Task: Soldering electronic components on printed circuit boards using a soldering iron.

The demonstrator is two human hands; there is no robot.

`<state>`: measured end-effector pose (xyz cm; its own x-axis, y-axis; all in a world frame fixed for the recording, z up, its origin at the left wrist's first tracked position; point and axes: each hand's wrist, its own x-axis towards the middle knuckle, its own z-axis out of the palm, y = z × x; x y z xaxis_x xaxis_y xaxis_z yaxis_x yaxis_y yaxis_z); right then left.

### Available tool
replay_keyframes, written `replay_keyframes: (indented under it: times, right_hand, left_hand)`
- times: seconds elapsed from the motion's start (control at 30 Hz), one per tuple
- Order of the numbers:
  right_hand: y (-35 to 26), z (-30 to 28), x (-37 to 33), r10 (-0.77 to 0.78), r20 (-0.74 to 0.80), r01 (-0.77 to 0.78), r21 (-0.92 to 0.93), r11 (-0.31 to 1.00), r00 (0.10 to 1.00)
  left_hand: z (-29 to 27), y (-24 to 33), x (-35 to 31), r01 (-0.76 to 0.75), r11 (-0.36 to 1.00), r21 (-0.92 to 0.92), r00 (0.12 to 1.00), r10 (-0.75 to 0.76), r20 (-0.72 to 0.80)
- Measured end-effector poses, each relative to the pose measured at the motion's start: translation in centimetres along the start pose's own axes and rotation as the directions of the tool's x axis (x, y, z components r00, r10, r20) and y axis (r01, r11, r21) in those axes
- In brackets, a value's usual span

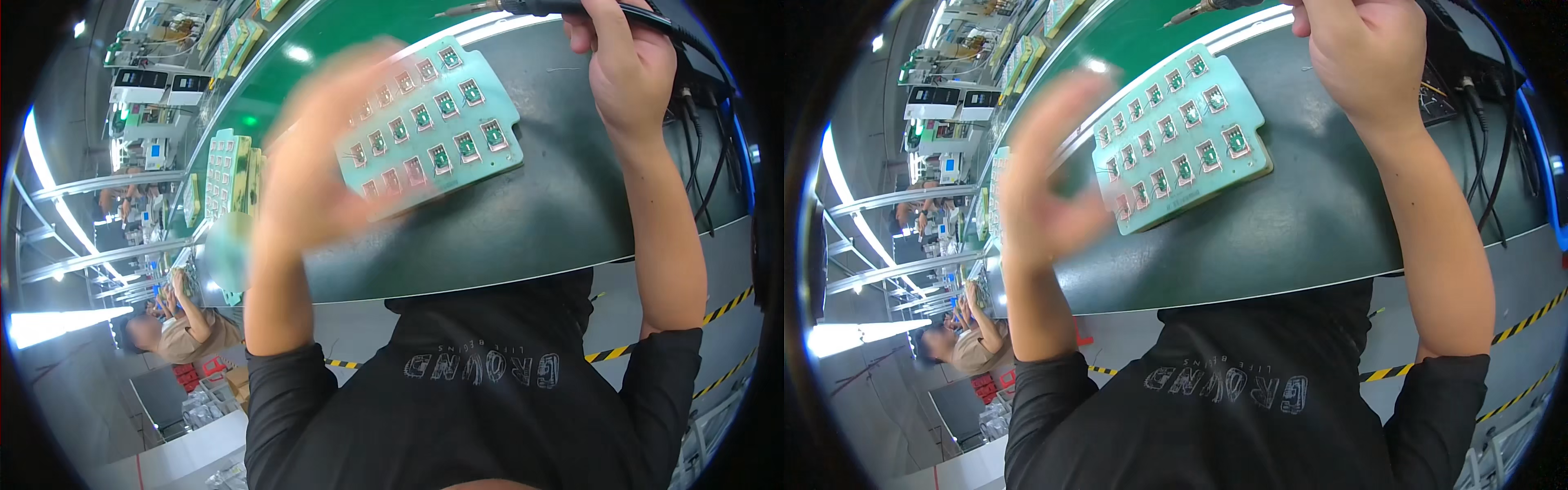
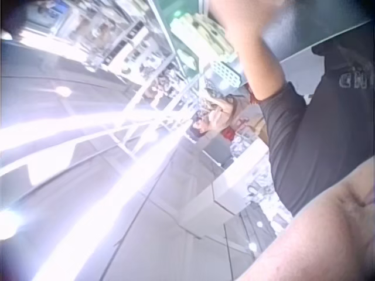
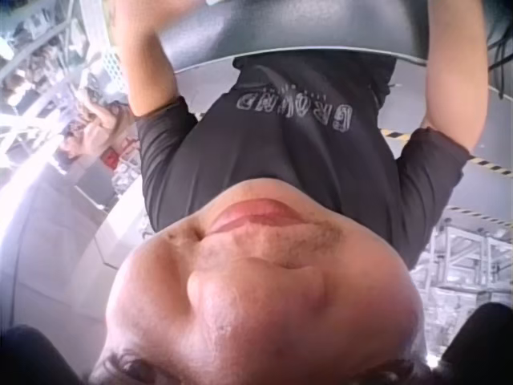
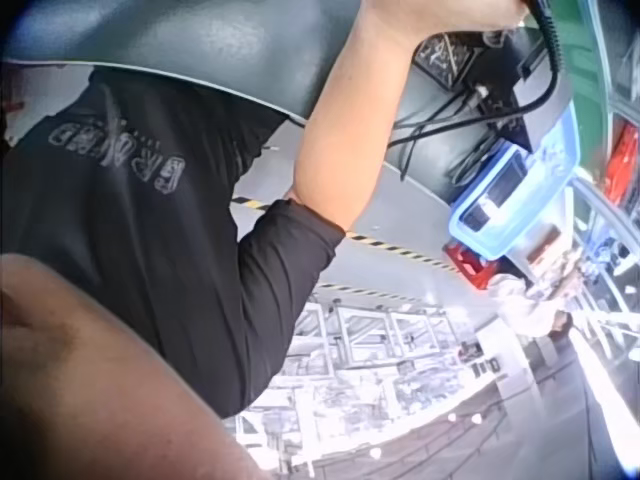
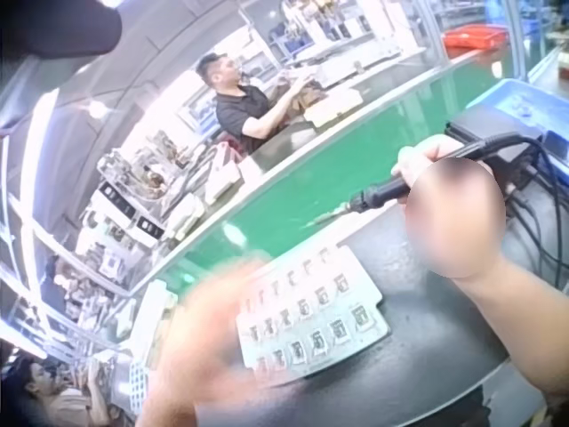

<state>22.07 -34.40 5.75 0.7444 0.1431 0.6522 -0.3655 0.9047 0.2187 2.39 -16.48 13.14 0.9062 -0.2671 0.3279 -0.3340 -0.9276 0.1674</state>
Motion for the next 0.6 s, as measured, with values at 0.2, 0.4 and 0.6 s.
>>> replay_keyframes:
  times: [0.2, 0.4, 0.6]
  right_hand:
    - [-0.7, 0.9, -0.2, -0.054, -0.115, -0.042, -0.698, 0.715, 0.992]
    - [-5.2, -0.1, -0.8, -0.039, -0.112, -0.106, -0.987, 0.122, 0.993]
    - [-4.6, 3.4, -1.7, 0.206, 0.025, 0.025, -1.000, 0.004, 0.978]
  left_hand:
    - [-5.1, -11.5, -6.4, 0.456, 0.824, -0.336, 0.206, -0.465, -0.861]
    - [2.3, -12.4, -10.9, 0.280, 0.860, -0.427, 0.619, -0.501, -0.605]
    - [8.5, -13.7, -8.2, 0.163, 0.842, -0.514, 0.801, -0.417, -0.430]
